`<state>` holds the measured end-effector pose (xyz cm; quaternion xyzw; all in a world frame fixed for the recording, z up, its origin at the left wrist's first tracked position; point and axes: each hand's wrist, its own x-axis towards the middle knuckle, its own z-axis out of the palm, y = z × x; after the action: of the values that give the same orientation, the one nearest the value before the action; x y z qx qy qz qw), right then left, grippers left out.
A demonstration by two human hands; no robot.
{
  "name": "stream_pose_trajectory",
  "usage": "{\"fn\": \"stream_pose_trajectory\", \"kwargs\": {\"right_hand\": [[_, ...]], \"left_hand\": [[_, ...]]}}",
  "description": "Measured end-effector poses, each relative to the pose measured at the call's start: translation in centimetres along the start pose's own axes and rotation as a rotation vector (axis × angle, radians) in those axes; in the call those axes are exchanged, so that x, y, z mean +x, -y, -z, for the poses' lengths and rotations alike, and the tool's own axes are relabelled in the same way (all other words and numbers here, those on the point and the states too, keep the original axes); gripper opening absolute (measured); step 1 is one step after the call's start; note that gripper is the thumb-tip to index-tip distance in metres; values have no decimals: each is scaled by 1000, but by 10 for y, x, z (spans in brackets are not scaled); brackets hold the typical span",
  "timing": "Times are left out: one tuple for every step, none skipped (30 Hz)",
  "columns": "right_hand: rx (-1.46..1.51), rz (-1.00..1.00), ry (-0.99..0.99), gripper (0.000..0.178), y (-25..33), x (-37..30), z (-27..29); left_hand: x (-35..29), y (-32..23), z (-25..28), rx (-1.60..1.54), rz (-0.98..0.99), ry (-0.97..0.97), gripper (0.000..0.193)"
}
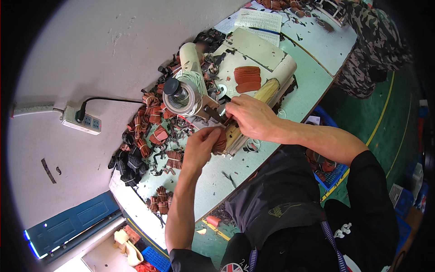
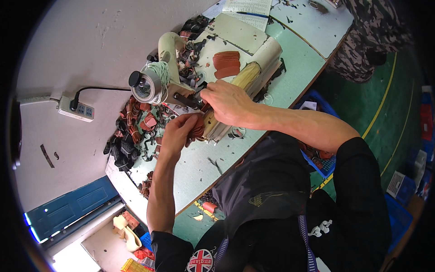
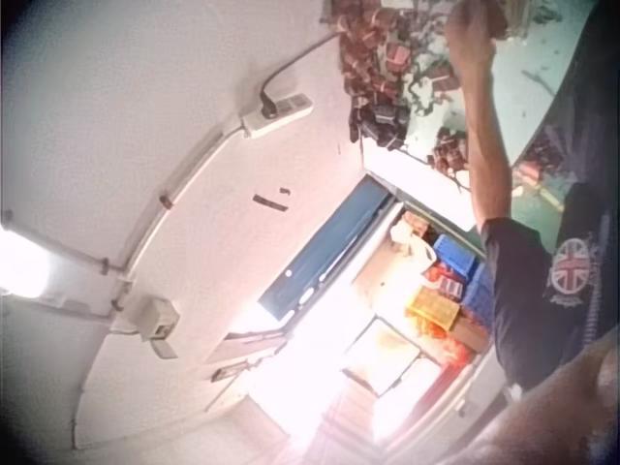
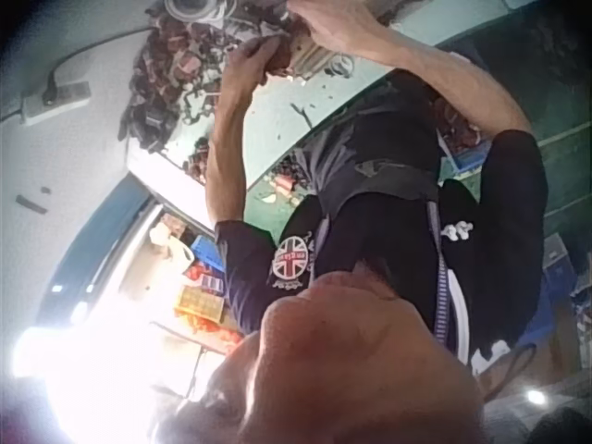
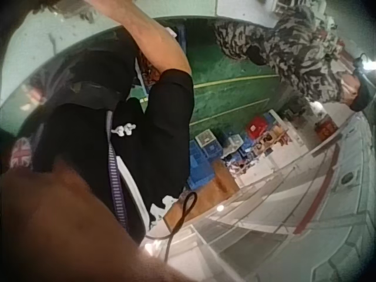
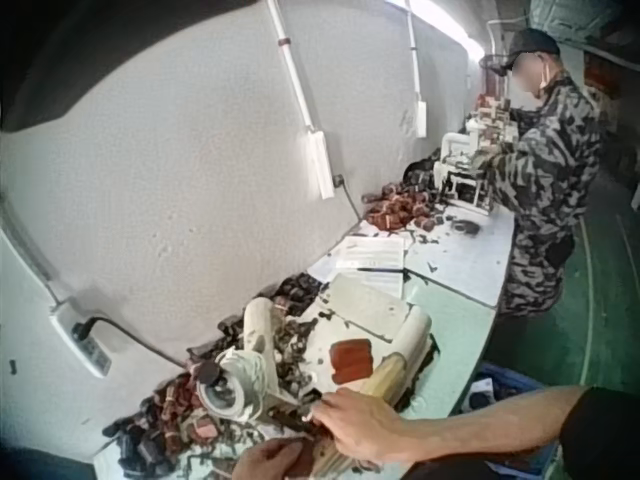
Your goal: The person stitches together various leather and synthetic shoe components using a specialized post-bed sewing machine.
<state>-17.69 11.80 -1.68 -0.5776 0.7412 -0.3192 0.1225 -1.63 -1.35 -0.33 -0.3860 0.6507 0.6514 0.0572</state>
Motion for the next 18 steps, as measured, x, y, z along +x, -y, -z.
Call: {"fn": "stream_pose_trajectory", "kwargs": {"right_hand": [[2, -8, -6, 10, 0, 0, 2], [5, -8, -4, 10, -1, -1, 5], [66, -48, -8, 10, -2, -2, 9], [127, -85, -10, 11, -3, -2, 13], [128, -81, -8, 11, -4, -2, 16], [134, -126, 101, 11, -5, -2, 19], [141, -171, 207, 11, -5, -2, 20], [144, -169, 206, 11, -4, -2, 17], [138, -110, 126, 11, -5, -3, 13], [131, -53, 44, 11, -5, -3, 10], [133, -52, 40, 11, -3, -1, 6], [96, -36, 15, 10, 0, 1, 1], [56, -25, -9, 10, 2, 3, -2], [-17, -14, 0, 11, 3, 5, -3], [-18, -18, -1, 11, 2, 3, -1], [-11, -27, 8, 11, 2, 1, 3], [-4, -35, 17, 11, 0, -2, 5], [-4, -38, 19, 11, -3, -5, 5]], "left_hand": [[-5, 2, 5, 0, 3, -2, 28], [-10, 5, 9, -65, -26, 25, 29], [-13, 7, 12, -130, -56, 52, 30], [-12, 7, 14, -77, -12, 20, 29], [-11, 7, 13, -79, -11, 16, 29], [-10, 6, 10, 0, 31, -62, 30], [-9, 4, 7, 82, 73, -140, 30], [-5, 6, 4, 84, 74, -142, 30], [2, 11, -1, 120, 11, -184, 30], [6, 7, -6, 157, -54, -223, 30], [6, 2, -9, 160, -55, -224, 30], [5, -4, -11, 193, -35, -216, 30], [4, -9, -15, 224, -14, -201, 30], [10, -1, -9, 175, -27, -162, 28], [6, 1, -4, 176, -28, -158, 28], [-4, -2, -1, 7, -13, -71, 27], [-10, -3, 2, -162, 3, 15, 26], [-10, 3, 3, -163, -30, 7, 27]]}}
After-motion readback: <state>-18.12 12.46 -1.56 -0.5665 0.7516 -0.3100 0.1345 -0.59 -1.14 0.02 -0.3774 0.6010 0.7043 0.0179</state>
